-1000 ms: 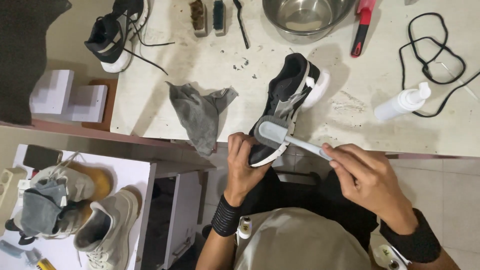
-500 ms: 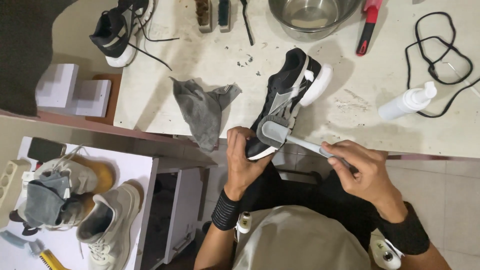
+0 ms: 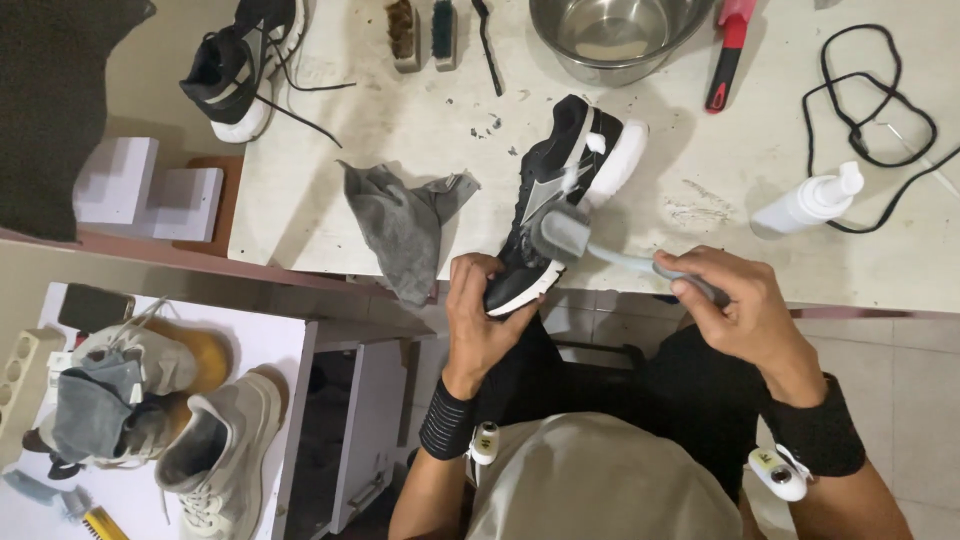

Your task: The person cleans a black and white sneaker by first wiping it with a gray cloth, then applying white foam from a bottle and scrubbing with a brush, and finally wiping again with the cloth. The shoe is held and rotated throughout to access different areas.

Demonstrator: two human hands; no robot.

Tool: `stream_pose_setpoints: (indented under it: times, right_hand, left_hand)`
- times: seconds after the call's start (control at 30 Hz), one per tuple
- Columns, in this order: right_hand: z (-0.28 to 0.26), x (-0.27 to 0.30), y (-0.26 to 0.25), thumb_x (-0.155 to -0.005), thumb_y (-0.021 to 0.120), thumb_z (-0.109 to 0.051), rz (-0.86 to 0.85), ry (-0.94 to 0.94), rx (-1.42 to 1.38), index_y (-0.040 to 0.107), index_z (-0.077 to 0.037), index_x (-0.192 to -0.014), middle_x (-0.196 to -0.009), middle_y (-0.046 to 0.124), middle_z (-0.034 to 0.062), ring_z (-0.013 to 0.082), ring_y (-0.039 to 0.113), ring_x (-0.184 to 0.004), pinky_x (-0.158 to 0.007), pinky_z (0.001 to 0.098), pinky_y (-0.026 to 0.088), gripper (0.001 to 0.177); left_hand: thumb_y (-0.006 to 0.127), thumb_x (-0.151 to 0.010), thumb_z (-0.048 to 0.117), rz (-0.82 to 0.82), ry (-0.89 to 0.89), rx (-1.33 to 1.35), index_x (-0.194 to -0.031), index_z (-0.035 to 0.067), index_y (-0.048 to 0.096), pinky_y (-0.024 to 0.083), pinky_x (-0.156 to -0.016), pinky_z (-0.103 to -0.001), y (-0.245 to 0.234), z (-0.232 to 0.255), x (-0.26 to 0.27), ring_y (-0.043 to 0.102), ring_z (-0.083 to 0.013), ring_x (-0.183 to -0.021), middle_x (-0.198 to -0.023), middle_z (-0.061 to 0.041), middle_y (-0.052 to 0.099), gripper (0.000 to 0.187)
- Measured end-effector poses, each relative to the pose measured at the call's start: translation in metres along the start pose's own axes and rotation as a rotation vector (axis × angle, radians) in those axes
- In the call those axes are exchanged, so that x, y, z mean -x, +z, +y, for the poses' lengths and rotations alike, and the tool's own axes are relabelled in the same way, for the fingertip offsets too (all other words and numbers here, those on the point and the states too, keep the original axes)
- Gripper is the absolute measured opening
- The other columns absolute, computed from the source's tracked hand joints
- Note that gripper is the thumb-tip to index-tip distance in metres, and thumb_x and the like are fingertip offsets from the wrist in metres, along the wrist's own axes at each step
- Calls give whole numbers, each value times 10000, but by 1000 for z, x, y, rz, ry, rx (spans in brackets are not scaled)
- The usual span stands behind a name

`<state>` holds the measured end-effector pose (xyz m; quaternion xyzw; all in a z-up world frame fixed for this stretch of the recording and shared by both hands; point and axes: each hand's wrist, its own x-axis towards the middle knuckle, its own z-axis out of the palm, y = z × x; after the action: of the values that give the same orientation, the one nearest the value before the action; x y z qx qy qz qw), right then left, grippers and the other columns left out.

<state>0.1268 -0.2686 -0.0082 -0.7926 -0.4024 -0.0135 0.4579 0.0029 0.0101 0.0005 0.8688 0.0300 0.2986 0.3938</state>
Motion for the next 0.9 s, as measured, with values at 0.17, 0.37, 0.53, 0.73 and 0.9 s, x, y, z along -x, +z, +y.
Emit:
stream_pose_setpoints:
  times: [0.17,0.37,0.53,0.73,0.9]
  right_hand:
    - [-15,-4,-11,-966,627,-96,-130,-43,-36,713,-21,-1197,-827,713,68,172,634,-658,-590,279,509,258]
    - [10,-1,-36,-982,663,-59,-25,-6,133,744,17,-1166,-1165,757,151,271,727,-1036,-928,370,573,215]
    - [10,6,-29,-932,689,-76,-65,22,47,745,-13,-1159,-1112,772,126,210,727,-877,-764,305,574,242]
    - [-5,6,-23,-942,651,-117,-106,-42,4,731,-45,-1167,-921,762,75,145,627,-593,-548,261,511,250]
    - [14,3,-26,-971,648,-87,32,-12,208,753,-21,-1158,-1061,765,124,197,696,-764,-609,295,531,225]
  left_hand:
    - [812,-818,301,-19,20,-16,-939,27,558,421,-776,-356,0,3,-1,487,-258,-911,-919,-88,515,392]
    - [753,-863,342,-28,64,-8,-958,32,558,424,-814,-371,1,-2,2,501,-272,-938,-931,-91,534,379]
    - [785,-835,293,-31,50,5,-951,29,555,426,-801,-366,1,-4,2,502,-271,-938,-929,-91,529,368]
    - [762,-841,307,-44,53,14,-945,41,552,418,-812,-374,-1,0,1,492,-268,-933,-926,-82,530,354]
    - [777,-860,281,-45,114,7,-987,45,573,430,-874,-399,0,0,0,509,-283,-953,-930,-85,558,337]
